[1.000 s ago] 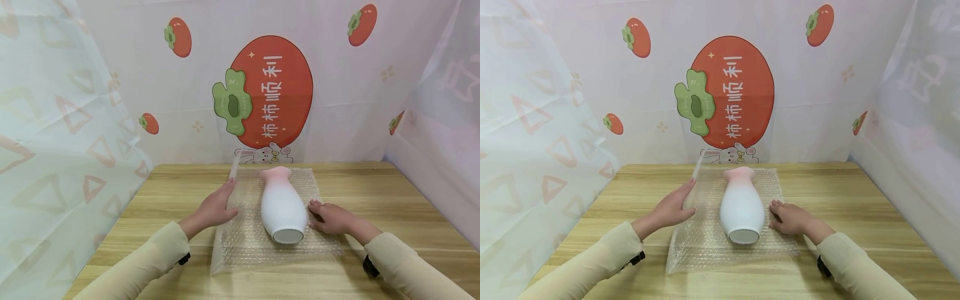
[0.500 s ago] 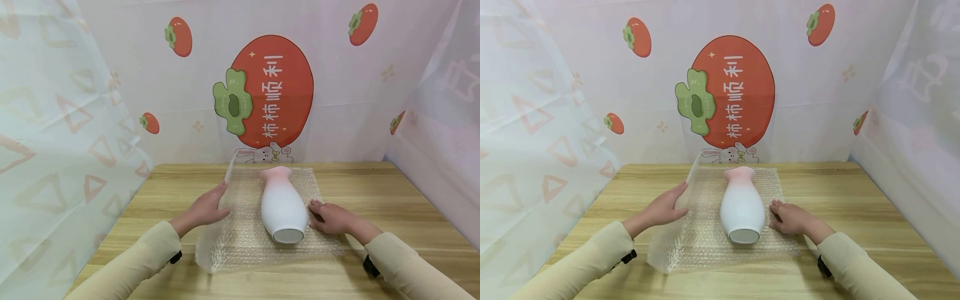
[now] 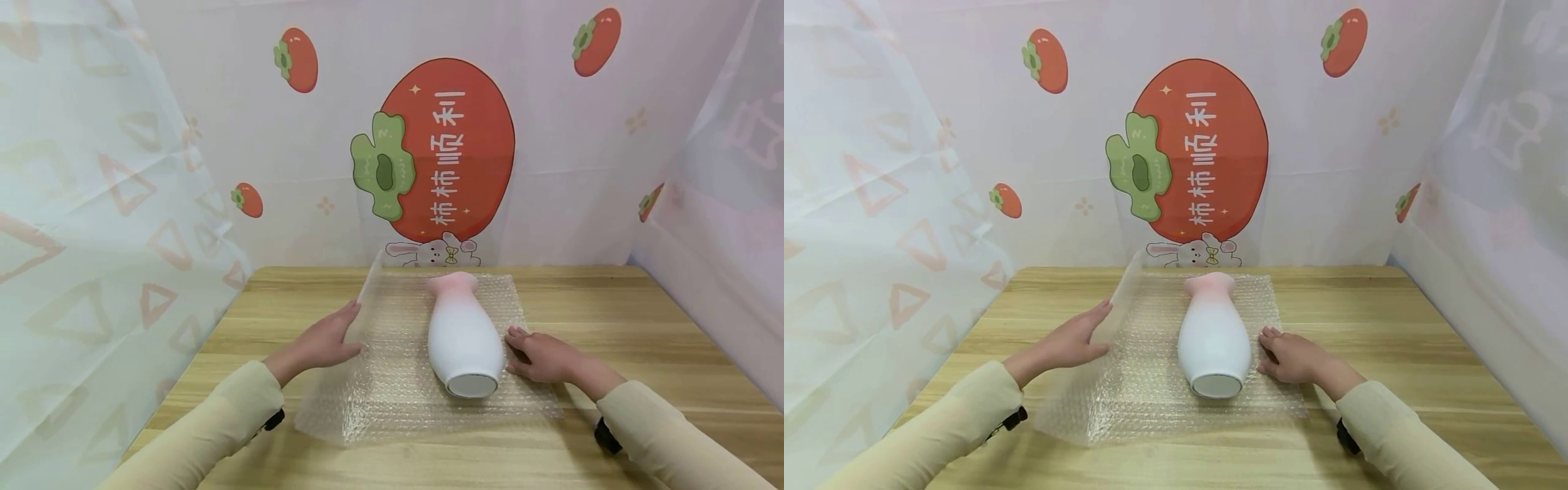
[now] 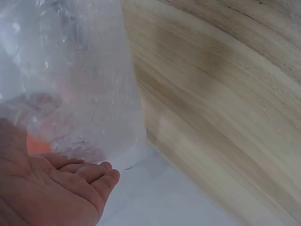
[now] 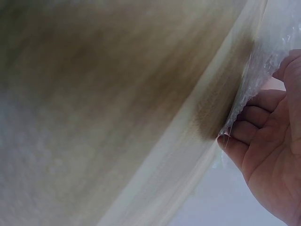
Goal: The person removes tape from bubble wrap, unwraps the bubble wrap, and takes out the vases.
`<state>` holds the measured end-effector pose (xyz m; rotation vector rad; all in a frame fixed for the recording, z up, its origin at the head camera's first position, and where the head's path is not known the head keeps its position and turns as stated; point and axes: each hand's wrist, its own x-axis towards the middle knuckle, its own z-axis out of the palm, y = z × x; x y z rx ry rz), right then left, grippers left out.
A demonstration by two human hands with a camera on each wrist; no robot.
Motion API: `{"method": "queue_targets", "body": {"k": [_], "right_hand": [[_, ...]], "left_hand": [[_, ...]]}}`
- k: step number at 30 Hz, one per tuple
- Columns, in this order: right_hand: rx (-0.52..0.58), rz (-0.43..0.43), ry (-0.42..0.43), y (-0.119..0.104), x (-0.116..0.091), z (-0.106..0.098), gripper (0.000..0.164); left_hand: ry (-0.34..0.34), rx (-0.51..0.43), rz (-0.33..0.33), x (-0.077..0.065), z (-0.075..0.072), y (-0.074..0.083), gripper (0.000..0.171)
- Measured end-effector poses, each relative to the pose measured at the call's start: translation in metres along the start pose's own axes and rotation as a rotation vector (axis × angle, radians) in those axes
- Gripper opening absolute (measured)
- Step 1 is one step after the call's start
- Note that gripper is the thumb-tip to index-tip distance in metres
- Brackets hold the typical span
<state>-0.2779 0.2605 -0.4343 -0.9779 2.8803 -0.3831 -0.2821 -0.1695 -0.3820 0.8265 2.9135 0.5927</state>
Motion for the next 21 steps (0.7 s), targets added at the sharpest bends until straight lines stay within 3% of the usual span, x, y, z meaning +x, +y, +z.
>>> {"method": "queue_targets", "body": {"k": [8,21], "right_hand": [[0.001,0.009,-0.014,0.001,0.001,0.000,0.063],[-0.002,0.006,-0.012,0.002,0.000,0.001,0.063]], "left_hand": [[-0.025,0.018,0.005,-0.004,-0.003,-0.010,0.082],[-0.090,0.047,-0.007,-0.014,0.000,-0.027,0.106]]}}
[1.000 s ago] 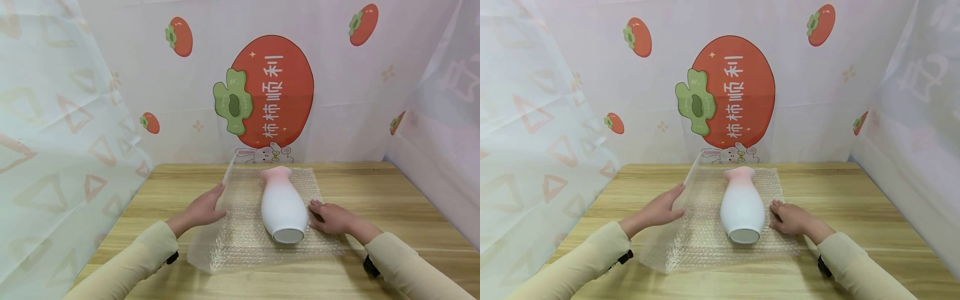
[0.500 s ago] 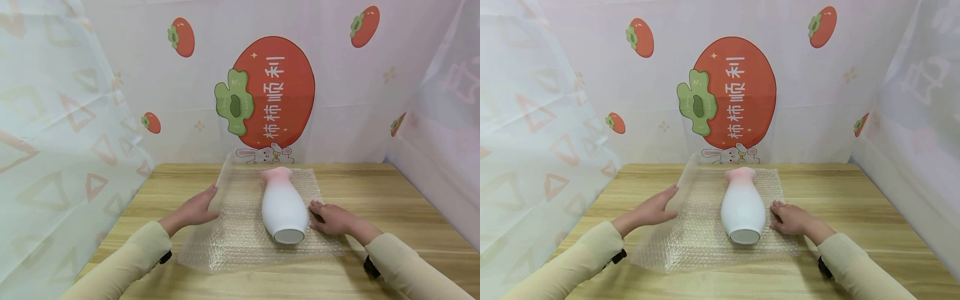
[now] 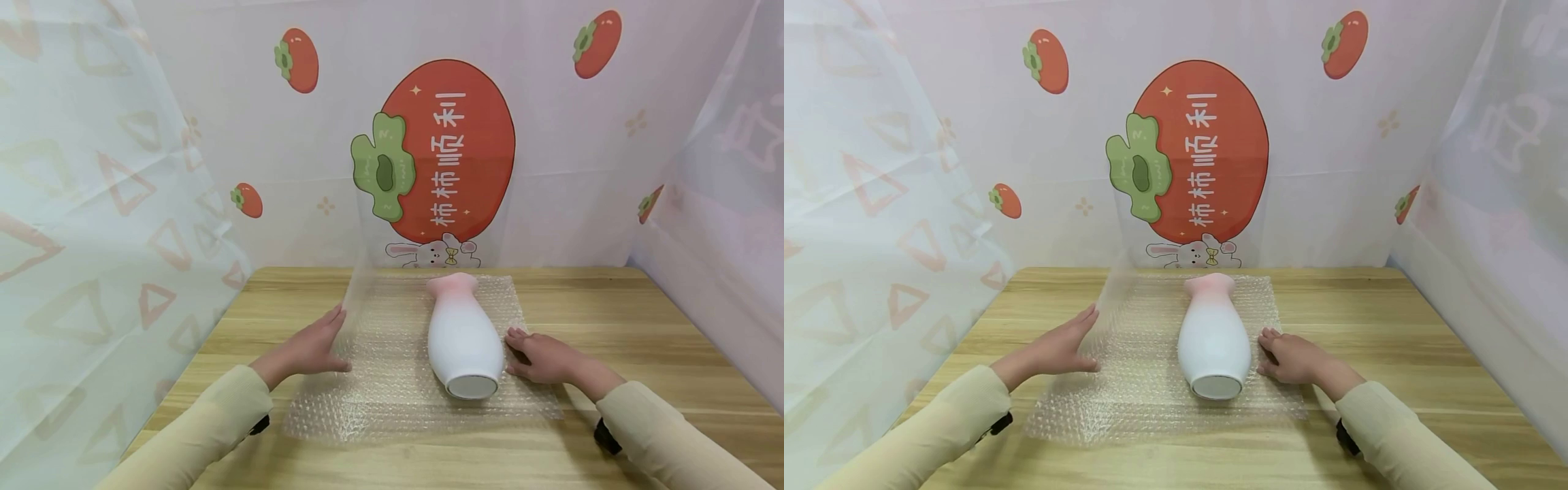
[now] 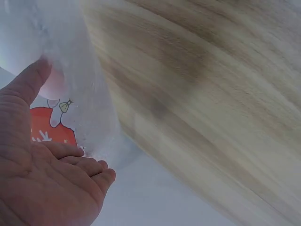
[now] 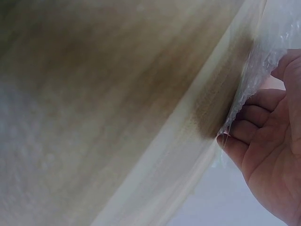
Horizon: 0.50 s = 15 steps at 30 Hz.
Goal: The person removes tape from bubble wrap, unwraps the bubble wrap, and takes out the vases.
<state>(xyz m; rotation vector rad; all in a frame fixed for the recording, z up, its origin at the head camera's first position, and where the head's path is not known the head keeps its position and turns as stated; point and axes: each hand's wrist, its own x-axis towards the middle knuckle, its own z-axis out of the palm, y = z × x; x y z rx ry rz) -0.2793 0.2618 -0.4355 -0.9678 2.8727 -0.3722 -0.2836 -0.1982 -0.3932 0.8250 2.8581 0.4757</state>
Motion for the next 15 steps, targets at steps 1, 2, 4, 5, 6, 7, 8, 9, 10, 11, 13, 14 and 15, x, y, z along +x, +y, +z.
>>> {"method": "queue_targets", "body": {"k": [1,2,4,5,6,7,8,9,10,11,13,14,15], "right_hand": [[0.002,0.002,-0.001,0.000,0.000,0.000,0.063],[0.003,0.004,-0.002,0.000,0.000,0.000,0.063],[0.004,0.004,-0.004,0.000,0.000,0.000,0.063],[0.004,0.004,-0.005,0.000,0.000,0.000,0.063],[0.011,0.011,-0.007,0.000,0.000,0.000,0.063],[0.010,0.009,-0.007,0.000,0.000,0.000,0.063],[0.009,0.009,-0.007,0.001,0.000,0.000,0.063],[0.007,0.008,-0.006,0.001,0.000,0.000,0.063],[0.006,0.008,-0.005,0.001,0.000,0.000,0.063],[0.005,0.009,-0.004,0.001,0.000,0.000,0.063],[0.001,0.009,-0.003,0.001,0.000,0.000,0.063],[0.002,0.010,-0.004,0.001,0.000,0.000,0.064],[0.002,0.012,-0.006,0.001,0.000,0.000,0.064]], "left_hand": [[0.002,0.007,0.004,-0.001,0.000,-0.001,0.107],[0.001,0.016,0.006,-0.002,0.001,-0.002,0.109],[0.004,0.030,0.017,-0.003,0.002,-0.005,0.111],[0.004,0.035,0.020,-0.004,0.003,-0.006,0.113],[0.003,0.038,0.021,-0.005,0.004,-0.007,0.114],[0.003,0.036,0.022,-0.006,0.004,-0.008,0.114],[0.002,0.039,0.021,-0.006,0.006,-0.010,0.115],[0.002,0.039,0.021,-0.007,0.006,-0.011,0.116],[-0.001,0.040,0.016,-0.007,0.007,-0.012,0.116],[-0.002,0.039,0.009,-0.008,0.007,-0.012,0.117],[-0.003,0.044,0.001,-0.009,0.008,-0.013,0.118],[-0.003,0.054,0.001,-0.009,0.008,-0.014,0.118],[-0.003,0.059,0.002,-0.010,0.008,-0.015,0.118]]}}
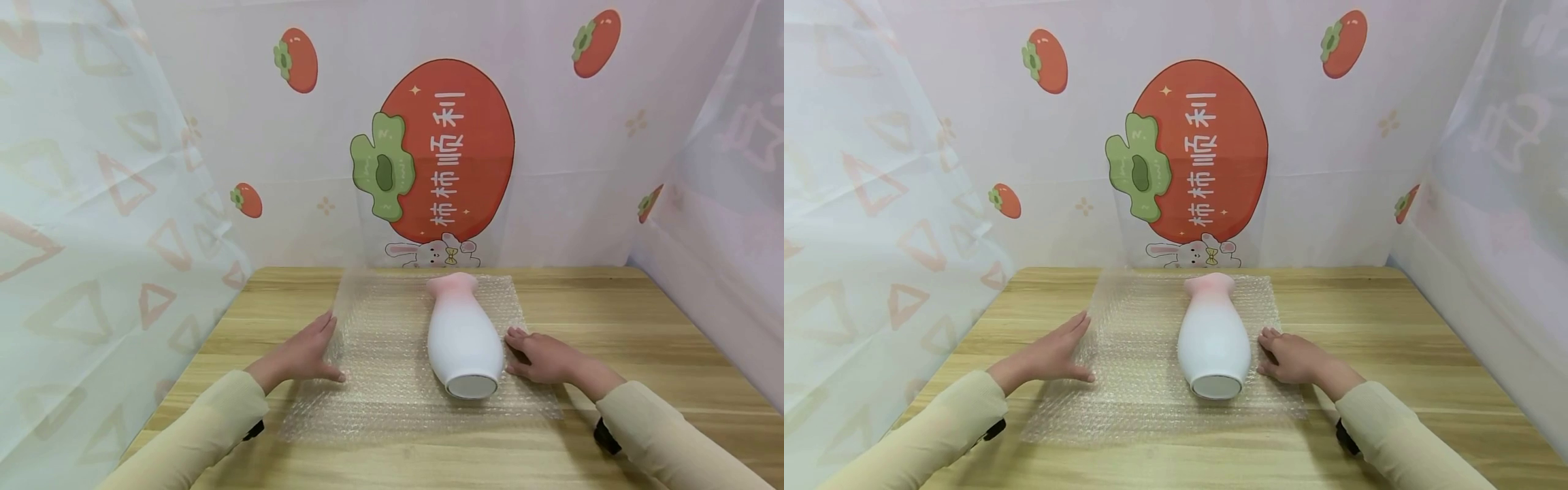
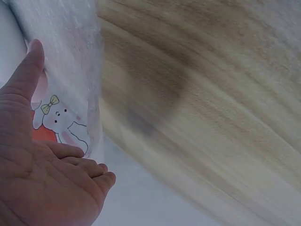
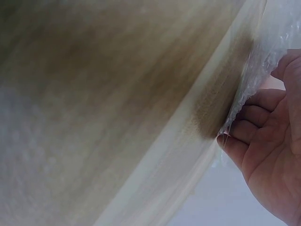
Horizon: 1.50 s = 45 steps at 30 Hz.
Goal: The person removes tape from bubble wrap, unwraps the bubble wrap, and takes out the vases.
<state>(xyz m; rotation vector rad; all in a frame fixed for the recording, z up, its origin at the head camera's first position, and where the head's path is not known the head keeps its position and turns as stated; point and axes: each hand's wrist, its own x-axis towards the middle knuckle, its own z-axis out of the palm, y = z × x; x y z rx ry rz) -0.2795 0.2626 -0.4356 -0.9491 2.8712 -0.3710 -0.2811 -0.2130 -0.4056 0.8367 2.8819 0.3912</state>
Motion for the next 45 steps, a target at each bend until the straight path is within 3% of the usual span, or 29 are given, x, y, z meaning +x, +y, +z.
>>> {"method": "queue_targets", "body": {"k": [23,33,45], "right_hand": [[0.011,0.008,-0.011,-0.002,0.001,-0.001,0.063],[0.003,0.019,-0.014,-0.001,0.001,0.000,0.063],[0.009,0.031,-0.015,0.001,0.001,0.001,0.063]], "left_hand": [[-0.018,0.013,-0.035,-0.001,0.017,-0.019,0.120],[-0.046,-0.037,-0.103,0.000,0.020,-0.026,0.125],[-0.055,-0.064,-0.129,0.001,0.017,-0.022,0.127]]}}
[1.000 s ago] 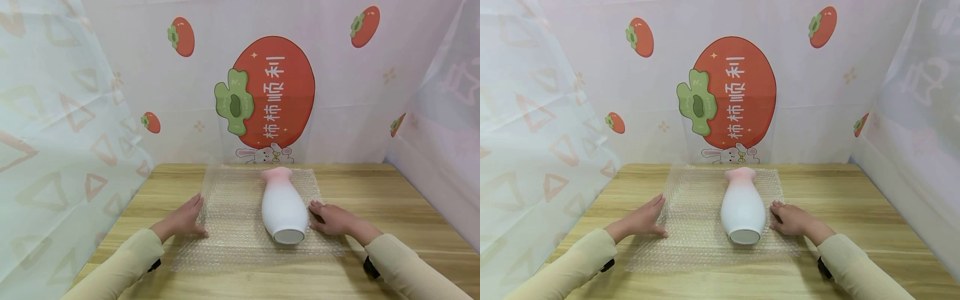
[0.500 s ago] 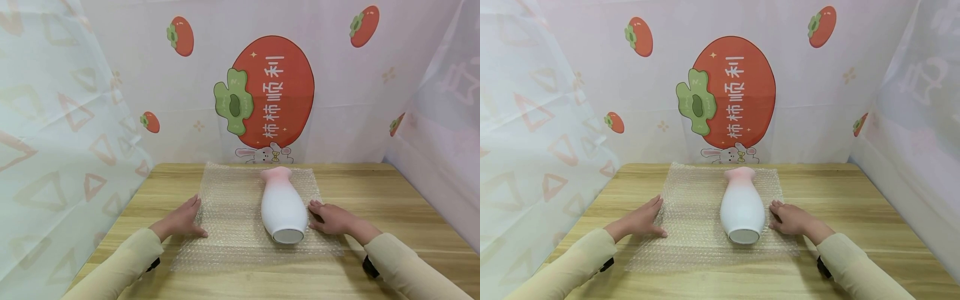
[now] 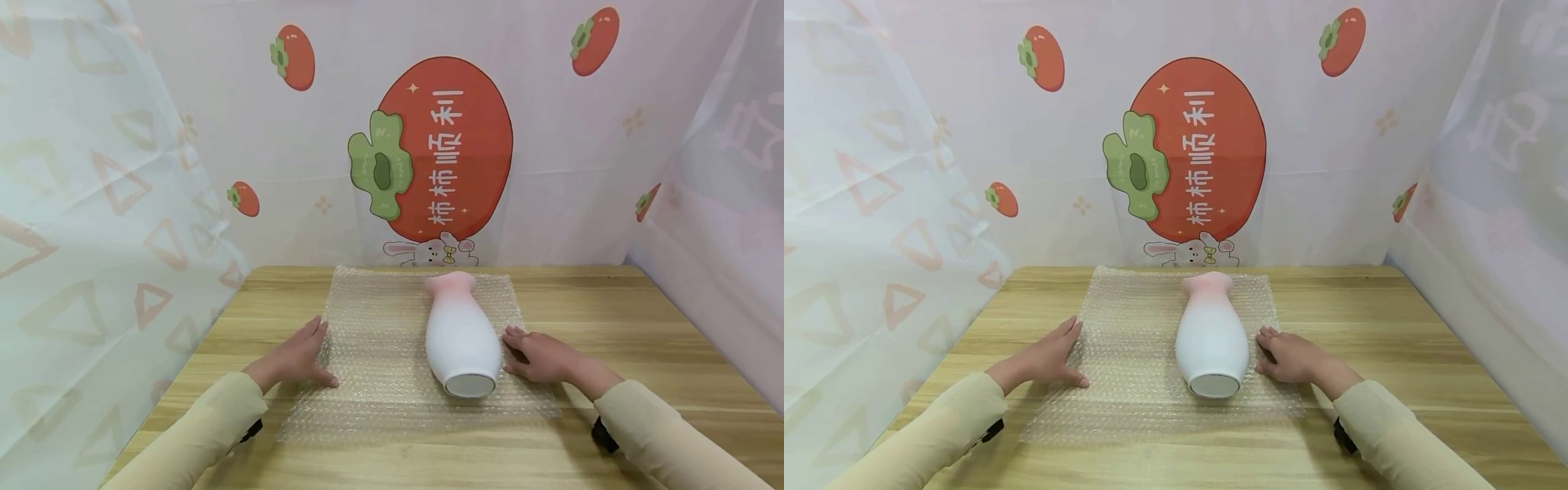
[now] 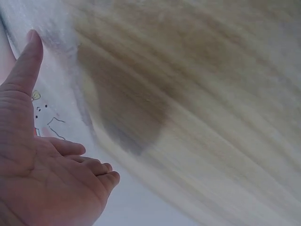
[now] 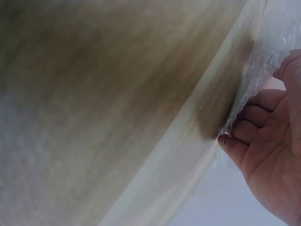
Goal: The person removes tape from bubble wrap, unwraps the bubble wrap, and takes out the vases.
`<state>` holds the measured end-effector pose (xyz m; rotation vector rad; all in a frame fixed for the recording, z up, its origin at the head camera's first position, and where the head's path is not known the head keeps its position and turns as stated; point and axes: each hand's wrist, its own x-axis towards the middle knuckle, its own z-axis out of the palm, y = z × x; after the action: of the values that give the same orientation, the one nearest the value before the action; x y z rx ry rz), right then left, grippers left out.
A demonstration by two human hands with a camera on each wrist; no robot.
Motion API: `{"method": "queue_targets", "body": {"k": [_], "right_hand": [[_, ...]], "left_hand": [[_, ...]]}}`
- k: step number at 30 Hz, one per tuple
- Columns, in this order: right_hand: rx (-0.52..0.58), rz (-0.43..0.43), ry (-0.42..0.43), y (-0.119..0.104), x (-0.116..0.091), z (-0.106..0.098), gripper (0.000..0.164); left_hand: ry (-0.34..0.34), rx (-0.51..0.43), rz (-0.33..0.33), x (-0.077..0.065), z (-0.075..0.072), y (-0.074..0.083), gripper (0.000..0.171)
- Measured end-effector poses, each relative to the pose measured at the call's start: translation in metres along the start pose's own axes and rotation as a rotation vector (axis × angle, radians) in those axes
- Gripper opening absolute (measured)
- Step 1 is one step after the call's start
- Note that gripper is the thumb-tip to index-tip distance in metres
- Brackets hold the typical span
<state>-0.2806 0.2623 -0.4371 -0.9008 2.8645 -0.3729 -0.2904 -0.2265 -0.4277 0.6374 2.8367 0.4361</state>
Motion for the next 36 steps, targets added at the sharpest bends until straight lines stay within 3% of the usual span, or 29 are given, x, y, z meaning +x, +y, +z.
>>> {"method": "queue_targets", "body": {"k": [15,28,36], "right_hand": [[-0.014,-0.005,0.008,0.000,0.000,0.000,0.063],[0.000,-0.007,0.006,0.001,0.000,0.000,0.063],[-0.004,-0.002,0.002,0.001,0.000,0.000,0.063]], "left_hand": [[-0.021,0.047,0.097,0.007,-0.005,0.007,0.118],[-0.121,0.028,0.054,0.008,-0.001,0.008,0.116],[-0.121,0.028,0.074,0.012,-0.006,0.007,0.111]]}}
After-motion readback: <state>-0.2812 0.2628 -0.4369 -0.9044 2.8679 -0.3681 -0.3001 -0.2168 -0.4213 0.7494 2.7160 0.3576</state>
